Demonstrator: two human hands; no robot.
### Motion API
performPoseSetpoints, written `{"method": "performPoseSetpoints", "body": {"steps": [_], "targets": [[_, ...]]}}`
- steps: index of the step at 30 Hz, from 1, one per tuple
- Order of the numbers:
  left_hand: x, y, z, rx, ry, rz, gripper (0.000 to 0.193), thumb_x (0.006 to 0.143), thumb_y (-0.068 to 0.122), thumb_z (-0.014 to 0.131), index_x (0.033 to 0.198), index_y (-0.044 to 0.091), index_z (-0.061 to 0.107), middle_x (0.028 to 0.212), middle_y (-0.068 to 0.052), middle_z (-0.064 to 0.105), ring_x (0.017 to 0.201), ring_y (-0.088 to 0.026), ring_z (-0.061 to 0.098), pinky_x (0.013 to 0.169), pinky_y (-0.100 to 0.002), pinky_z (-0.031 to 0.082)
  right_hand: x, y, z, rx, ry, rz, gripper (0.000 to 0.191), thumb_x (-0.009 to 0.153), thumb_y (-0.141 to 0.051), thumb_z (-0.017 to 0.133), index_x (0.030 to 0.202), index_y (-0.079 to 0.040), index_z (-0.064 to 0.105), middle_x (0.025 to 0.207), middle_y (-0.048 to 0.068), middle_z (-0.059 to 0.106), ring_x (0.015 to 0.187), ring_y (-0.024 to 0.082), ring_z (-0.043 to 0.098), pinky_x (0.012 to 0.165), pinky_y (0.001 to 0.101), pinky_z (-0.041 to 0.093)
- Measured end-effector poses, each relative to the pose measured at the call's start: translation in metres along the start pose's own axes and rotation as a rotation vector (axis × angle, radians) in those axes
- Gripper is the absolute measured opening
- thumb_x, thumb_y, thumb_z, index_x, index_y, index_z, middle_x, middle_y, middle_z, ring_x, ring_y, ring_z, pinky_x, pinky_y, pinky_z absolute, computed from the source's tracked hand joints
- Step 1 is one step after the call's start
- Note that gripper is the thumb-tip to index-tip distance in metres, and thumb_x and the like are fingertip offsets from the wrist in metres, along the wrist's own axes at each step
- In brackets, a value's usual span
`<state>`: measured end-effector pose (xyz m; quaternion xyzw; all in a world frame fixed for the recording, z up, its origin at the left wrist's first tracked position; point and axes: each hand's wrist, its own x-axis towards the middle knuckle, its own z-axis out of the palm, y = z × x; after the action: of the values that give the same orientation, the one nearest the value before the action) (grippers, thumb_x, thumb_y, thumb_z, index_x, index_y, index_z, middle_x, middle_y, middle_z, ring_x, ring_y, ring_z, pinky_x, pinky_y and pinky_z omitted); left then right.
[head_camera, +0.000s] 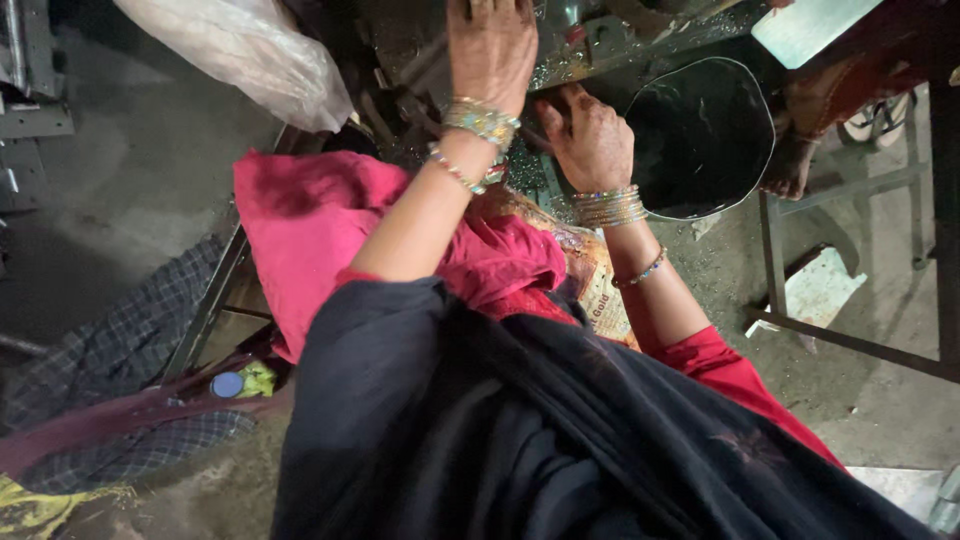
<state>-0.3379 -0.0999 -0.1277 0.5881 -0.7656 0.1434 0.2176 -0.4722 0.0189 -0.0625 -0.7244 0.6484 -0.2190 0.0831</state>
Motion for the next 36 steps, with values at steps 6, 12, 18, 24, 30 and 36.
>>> {"method": "performPoseSetpoints", "body": {"steps": [6, 12, 18, 24, 30, 36], "targets": [[-0.041, -0.021, 0.008, -0.175, -0.244, -0.27, 0.044, 0.088, 0.019, 0.067, 0.128, 0.003, 0.065, 0.143, -0.024, 0.054, 0.126, -0.043, 0.053, 0.1, -0.049, 0.05, -0.002, 0.003, 0.002, 0.046, -0.045, 0.08, 0.034, 0.102, -0.045, 0.067, 0.108, -0.012, 0.072, 0.089, 0.017, 0.074, 0.082, 0.042, 0.07, 0.068, 0.0515, 0.054], [-0.091, -0.022, -0.026, 0.005, -0.387, -0.043, 0.043, 0.092, 0.024, 0.056, 0.128, 0.004, 0.065, 0.156, -0.024, 0.043, 0.145, -0.038, 0.034, 0.115, -0.062, 0.03, 0.0, 0.005, 0.007, -0.038, -0.196, 0.066, 0.036, 0.103, -0.047, 0.063, 0.109, -0.012, 0.07, 0.089, 0.017, 0.074, 0.083, 0.041, 0.071, 0.069, 0.0528, 0.053], [-0.045, -0.038, 0.003, -0.217, -0.495, -0.069, 0.049, 0.096, 0.019, 0.051, 0.142, 0.004, 0.057, 0.161, -0.017, 0.038, 0.152, -0.035, 0.028, 0.12, -0.057, 0.017, 0.004, 0.004, 0.004, -0.05, -0.274, 0.021, 0.04, 0.101, -0.049, 0.061, 0.112, -0.012, 0.07, 0.091, 0.019, 0.074, 0.086, 0.04, 0.071, 0.073, 0.0525, 0.054], [-0.075, -0.036, -0.023, -0.006, -0.332, -0.087, 0.056, 0.097, 0.024, 0.051, 0.147, -0.001, 0.056, 0.161, -0.021, 0.038, 0.15, -0.035, 0.028, 0.126, -0.055, 0.008, 0.002, -0.007, -0.003, -0.085, -0.276, 0.046, 0.041, 0.101, -0.049, 0.061, 0.111, -0.01, 0.069, 0.093, 0.019, 0.075, 0.085, 0.041, 0.071, 0.071, 0.053, 0.054], [-0.048, -0.032, -0.019, 0.004, -0.513, -0.152, 0.044, 0.102, 0.023, 0.046, 0.131, -0.003, 0.066, 0.155, -0.023, 0.047, 0.15, -0.036, 0.032, 0.126, -0.05, 0.01, 0.001, 0.013, 0.013, -0.136, -0.298, -0.03, 0.044, 0.102, -0.05, 0.061, 0.111, -0.007, 0.069, 0.088, 0.022, 0.073, 0.081, 0.042, 0.071, 0.068, 0.0528, 0.055], [-0.05, -0.044, -0.015, -0.039, -0.371, -0.178, 0.043, 0.097, 0.019, 0.048, 0.126, -0.003, 0.07, 0.145, -0.023, 0.058, 0.142, -0.036, 0.044, 0.123, -0.048, 0.018, -0.062, 0.07, 0.077, -0.104, -0.311, -0.005, 0.052, 0.098, -0.057, 0.06, 0.104, -0.007, 0.072, 0.091, 0.023, 0.074, 0.079, 0.041, 0.071, 0.065, 0.0514, 0.055]]}}
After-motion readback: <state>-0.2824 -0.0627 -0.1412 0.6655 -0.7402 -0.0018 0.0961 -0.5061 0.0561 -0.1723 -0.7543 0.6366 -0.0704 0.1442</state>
